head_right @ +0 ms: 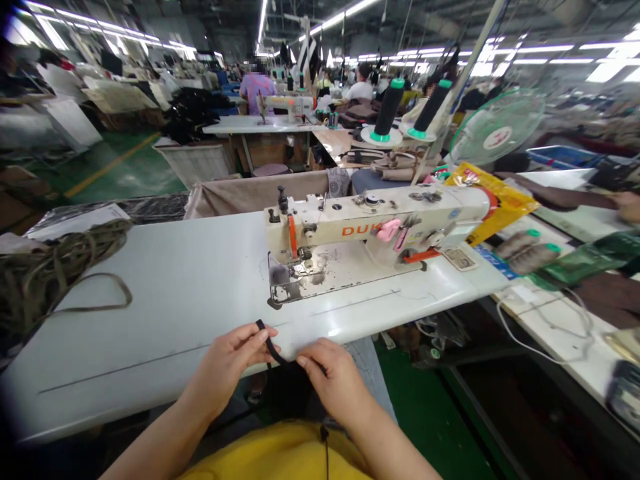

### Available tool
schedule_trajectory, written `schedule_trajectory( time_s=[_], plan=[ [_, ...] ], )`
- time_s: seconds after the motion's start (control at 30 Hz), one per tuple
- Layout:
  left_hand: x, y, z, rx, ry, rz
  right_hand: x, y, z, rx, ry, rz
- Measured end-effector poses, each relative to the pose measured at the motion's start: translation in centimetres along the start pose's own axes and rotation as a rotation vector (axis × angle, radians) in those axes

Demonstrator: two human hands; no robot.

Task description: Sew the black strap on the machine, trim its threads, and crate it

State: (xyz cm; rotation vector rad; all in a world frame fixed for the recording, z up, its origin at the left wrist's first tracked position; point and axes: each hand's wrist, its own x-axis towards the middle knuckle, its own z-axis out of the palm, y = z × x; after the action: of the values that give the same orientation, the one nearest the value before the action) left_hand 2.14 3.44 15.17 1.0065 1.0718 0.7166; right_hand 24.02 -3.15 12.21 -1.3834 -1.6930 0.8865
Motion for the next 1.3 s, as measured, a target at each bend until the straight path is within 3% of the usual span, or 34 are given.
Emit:
schedule_trajectory(
  time_s=[0.1,0.27,0.5,0.63,0.73,0.83,0.93,1.17,1.3],
  plan=[
    [0.2,-0.2,-0.4,-0.024,0.032,0.006,0.8,0.5,-1.8,-0.099,0.059,-0.022],
    [0.4,-0.9,-1.2,-0.049,0.026,0.014,3.2,1.8,-6.3,-0.213,0.305,-0.01],
    [0.2,-0.1,-1.2,-0.028,0.008,0.02,8.5,5.5,-14.7,-0.355,0.914,0.061],
    [0.2,0.9,-0.5,-0.072,0.04,0.038,11.8,7.0,-18.2,-0.29,0.901,0.103],
    [0.4,1.4,-0.1,-0.104,0.049,0.064,12.9,7.4,-19.0,-0.236,0.866,0.132],
    [0.7,1.5,0.0,-0.136,0.059,0.077,12.1,7.7,-18.1,-0.164,0.854,0.168],
    [1.0,1.3,0.0,-0.156,0.056,0.074,9.5,7.7,-15.5,0.014,0.868,0.258],
    [1.4,1.4,0.3,-0.124,0.018,0.079,3.7,4.6,-6.0,0.198,0.449,0.279],
    [1.5,1.4,0.6,-0.112,0.01,0.084,2.2,1.0,-3.0,0.163,0.073,0.226]
  ],
)
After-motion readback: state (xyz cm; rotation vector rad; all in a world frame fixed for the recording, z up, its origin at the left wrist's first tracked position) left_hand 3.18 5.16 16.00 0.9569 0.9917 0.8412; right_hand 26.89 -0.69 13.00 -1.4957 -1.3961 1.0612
